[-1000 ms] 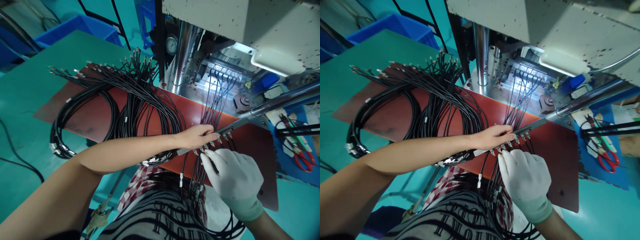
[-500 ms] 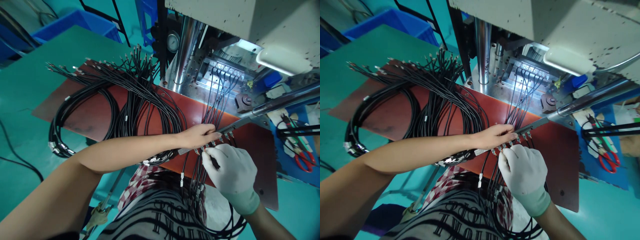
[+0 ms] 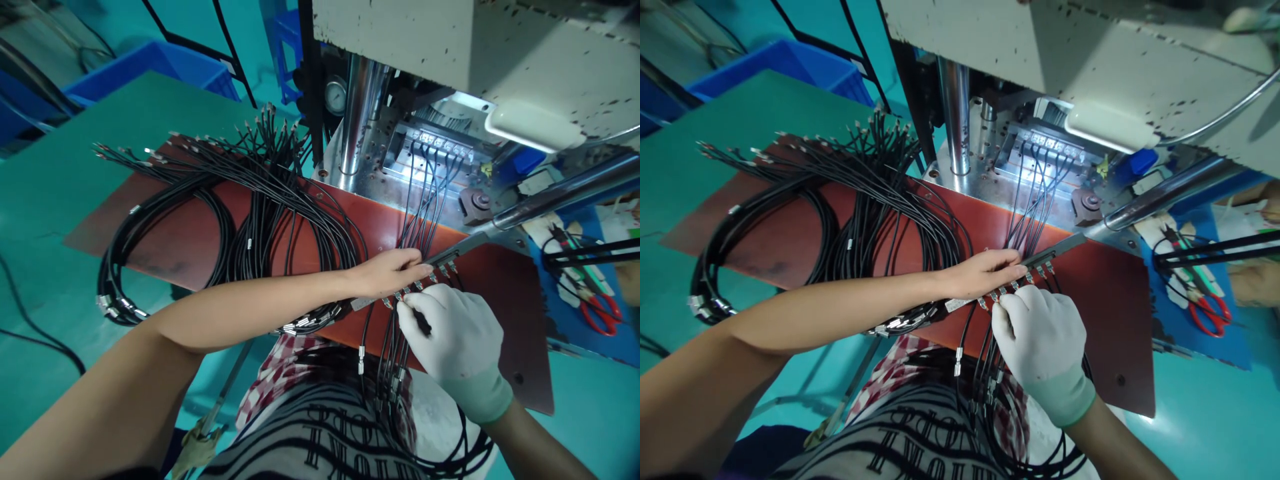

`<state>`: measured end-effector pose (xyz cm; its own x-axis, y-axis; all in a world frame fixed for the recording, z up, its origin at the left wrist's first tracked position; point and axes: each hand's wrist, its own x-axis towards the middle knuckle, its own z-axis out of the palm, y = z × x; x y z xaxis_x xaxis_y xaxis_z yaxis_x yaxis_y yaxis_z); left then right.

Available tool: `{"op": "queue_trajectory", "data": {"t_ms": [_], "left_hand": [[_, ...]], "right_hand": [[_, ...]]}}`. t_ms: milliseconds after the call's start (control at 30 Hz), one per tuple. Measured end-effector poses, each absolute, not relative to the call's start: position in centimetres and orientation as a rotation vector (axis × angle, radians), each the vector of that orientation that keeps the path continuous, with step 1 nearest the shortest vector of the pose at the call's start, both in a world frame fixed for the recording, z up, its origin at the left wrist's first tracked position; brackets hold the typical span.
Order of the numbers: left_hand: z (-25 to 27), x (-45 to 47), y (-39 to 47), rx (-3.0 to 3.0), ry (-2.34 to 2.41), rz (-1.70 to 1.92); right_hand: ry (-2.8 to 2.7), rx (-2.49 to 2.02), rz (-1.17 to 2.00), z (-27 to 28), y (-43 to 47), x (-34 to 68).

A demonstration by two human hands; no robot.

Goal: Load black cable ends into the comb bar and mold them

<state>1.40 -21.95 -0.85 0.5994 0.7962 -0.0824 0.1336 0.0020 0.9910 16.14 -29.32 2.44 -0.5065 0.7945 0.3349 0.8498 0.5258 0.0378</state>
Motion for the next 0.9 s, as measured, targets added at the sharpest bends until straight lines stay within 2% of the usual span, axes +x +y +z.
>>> {"op": "queue_trajectory", "data": {"t_ms": [667,767,900], "left_hand": [[-1.1,1.4,-21.9,1.472,0.824,0.635],[-1.5,1.4,-21.9,1.498,0.800,0.645],[-0.9,1.8,-22.0,1.576,0.828,0.593]], "right_hand": [[-2.546,-1.340,-0.272,2.5,-30.3,14.7],[-2.513,-1.400,-0.180,3.8,-28.4,16.8],[-2.508,-1.421,-0.292,5.9,-23.8,21.1]]}}
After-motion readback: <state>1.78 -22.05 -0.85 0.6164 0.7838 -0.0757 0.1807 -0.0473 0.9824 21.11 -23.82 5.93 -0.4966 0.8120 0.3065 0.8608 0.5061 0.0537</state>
